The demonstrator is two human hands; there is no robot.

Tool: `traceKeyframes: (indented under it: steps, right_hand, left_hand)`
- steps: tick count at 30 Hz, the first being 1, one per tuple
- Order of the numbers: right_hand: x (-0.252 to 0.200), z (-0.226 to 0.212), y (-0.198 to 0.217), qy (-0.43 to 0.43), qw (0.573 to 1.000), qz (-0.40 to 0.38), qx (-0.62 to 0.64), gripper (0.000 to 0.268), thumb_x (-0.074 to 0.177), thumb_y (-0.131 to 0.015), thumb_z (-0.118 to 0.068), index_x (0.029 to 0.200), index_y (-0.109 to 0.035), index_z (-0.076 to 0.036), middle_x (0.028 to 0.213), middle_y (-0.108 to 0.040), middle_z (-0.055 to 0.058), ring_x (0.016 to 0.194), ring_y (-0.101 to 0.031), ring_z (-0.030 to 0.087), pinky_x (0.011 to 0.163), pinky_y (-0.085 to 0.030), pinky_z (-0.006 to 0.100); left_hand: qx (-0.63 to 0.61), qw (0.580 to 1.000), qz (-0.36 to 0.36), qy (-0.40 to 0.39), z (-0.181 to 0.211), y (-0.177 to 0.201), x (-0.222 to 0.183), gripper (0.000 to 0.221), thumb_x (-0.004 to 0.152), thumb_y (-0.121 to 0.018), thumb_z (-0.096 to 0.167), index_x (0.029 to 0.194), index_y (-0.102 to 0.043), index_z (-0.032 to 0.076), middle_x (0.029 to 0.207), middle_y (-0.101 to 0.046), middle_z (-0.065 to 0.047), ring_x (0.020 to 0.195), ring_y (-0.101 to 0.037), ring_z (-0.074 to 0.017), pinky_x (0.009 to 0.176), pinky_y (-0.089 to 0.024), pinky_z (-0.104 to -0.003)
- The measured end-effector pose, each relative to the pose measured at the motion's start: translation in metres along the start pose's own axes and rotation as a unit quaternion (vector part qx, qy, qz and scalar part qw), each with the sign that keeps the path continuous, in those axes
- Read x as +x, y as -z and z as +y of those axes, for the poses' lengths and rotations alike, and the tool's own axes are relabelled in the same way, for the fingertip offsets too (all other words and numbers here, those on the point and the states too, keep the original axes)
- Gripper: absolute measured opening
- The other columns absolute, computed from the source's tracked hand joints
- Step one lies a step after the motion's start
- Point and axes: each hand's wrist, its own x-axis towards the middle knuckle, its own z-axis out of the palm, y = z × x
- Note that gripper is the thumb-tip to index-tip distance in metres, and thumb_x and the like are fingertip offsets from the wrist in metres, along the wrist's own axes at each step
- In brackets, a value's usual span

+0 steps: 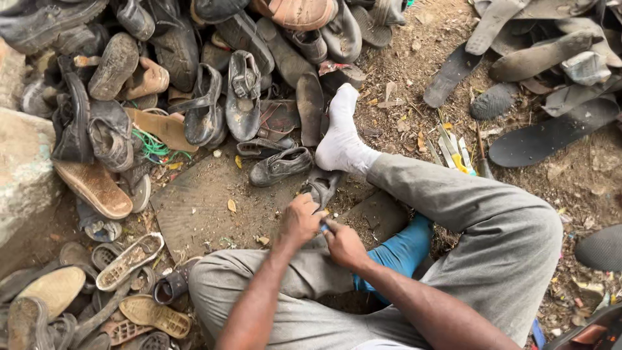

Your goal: The person uses a knife and adhesive to repair several old shoes, cutting away excess material and securing the soles.

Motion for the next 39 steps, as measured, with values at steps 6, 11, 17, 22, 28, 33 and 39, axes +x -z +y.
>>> traceKeyframes:
  steps: [6,11,17,22,28,33,39]
  right_hand:
    - [-0.016,0.007,0.016,0.035,0.989,0.091,-0.114,0.027,0.096,-0.054,-0.025,0.107,-0.067,-0.003,0.09,-0.07,0.029,0.087,-0.066,0.05,0.081,-0.05,0.059]
    - [-0.1,0.002,0.031,-0.102,0.985,0.009,-0.14,0.044,0.097,-0.052,-0.029,0.135,-0.052,-0.007,0.09,-0.068,0.031,0.085,-0.067,0.051,0.08,-0.05,0.06]
    - [-0.043,0.003,0.044,0.039,0.989,0.08,-0.115,0.025,0.096,-0.057,-0.024,0.11,-0.065,-0.005,0.094,-0.071,0.031,0.091,-0.067,0.051,0.079,-0.053,0.059]
    - [-0.113,-0.01,0.037,-0.105,0.983,0.02,-0.151,0.038,0.099,-0.049,-0.026,0.132,-0.052,-0.007,0.089,-0.07,0.033,0.086,-0.066,0.052,0.08,-0.048,0.062]
    - [-0.07,0.009,0.035,-0.079,0.984,0.061,-0.148,0.035,0.099,-0.051,-0.025,0.126,-0.054,-0.003,0.091,-0.07,0.032,0.085,-0.067,0.052,0.079,-0.049,0.062]
    - [-0.08,0.012,0.035,-0.093,0.983,0.071,-0.14,0.037,0.099,-0.05,-0.023,0.127,-0.054,-0.001,0.091,-0.071,0.031,0.087,-0.068,0.05,0.078,-0.05,0.06]
    - [-0.08,0.037,0.02,-0.044,0.984,0.165,-0.046,0.04,0.097,-0.053,-0.022,0.131,-0.051,-0.001,0.084,-0.069,0.031,0.08,-0.068,0.05,0.072,-0.051,0.057]
  left_hand:
    - [-0.168,0.946,0.128,0.245,0.024,-0.059,0.011,0.033,0.074,-0.088,0.02,0.069,-0.064,-0.002,0.072,-0.061,-0.017,0.067,-0.061,-0.0334,0.064,-0.048,-0.044]
    - [-0.218,0.892,0.175,0.356,0.049,-0.07,0.018,0.035,0.071,-0.09,0.021,0.071,-0.063,-0.002,0.068,-0.063,-0.017,0.061,-0.06,-0.0316,0.062,-0.048,-0.044]
    - [-0.243,0.912,0.182,0.277,0.075,-0.059,0.02,0.027,0.079,-0.083,0.013,0.07,-0.063,-0.001,0.069,-0.062,-0.013,0.059,-0.058,-0.0229,0.058,-0.047,-0.038]
    - [-0.545,0.654,0.232,0.471,0.087,-0.058,0.032,0.023,0.088,-0.08,0.009,0.072,-0.066,0.002,0.068,-0.059,-0.001,0.056,-0.047,-0.011,0.049,-0.036,-0.031]
    - [-0.674,0.497,0.234,0.494,0.093,-0.068,0.044,0.016,0.088,-0.075,0.011,0.077,-0.067,0.004,0.073,-0.064,-0.002,0.059,-0.056,-0.0151,0.054,-0.049,-0.031]
    - [-0.666,0.524,0.246,0.471,0.107,-0.054,0.069,0.014,0.09,-0.075,0.015,0.085,-0.07,0.003,0.08,-0.066,-0.002,0.065,-0.058,-0.0145,0.058,-0.049,-0.03]
    - [-0.537,0.69,0.211,0.438,0.11,-0.054,0.075,0.029,0.097,-0.067,0.031,0.087,-0.069,0.004,0.084,-0.067,-0.005,0.072,-0.062,-0.0153,0.067,-0.051,-0.031]
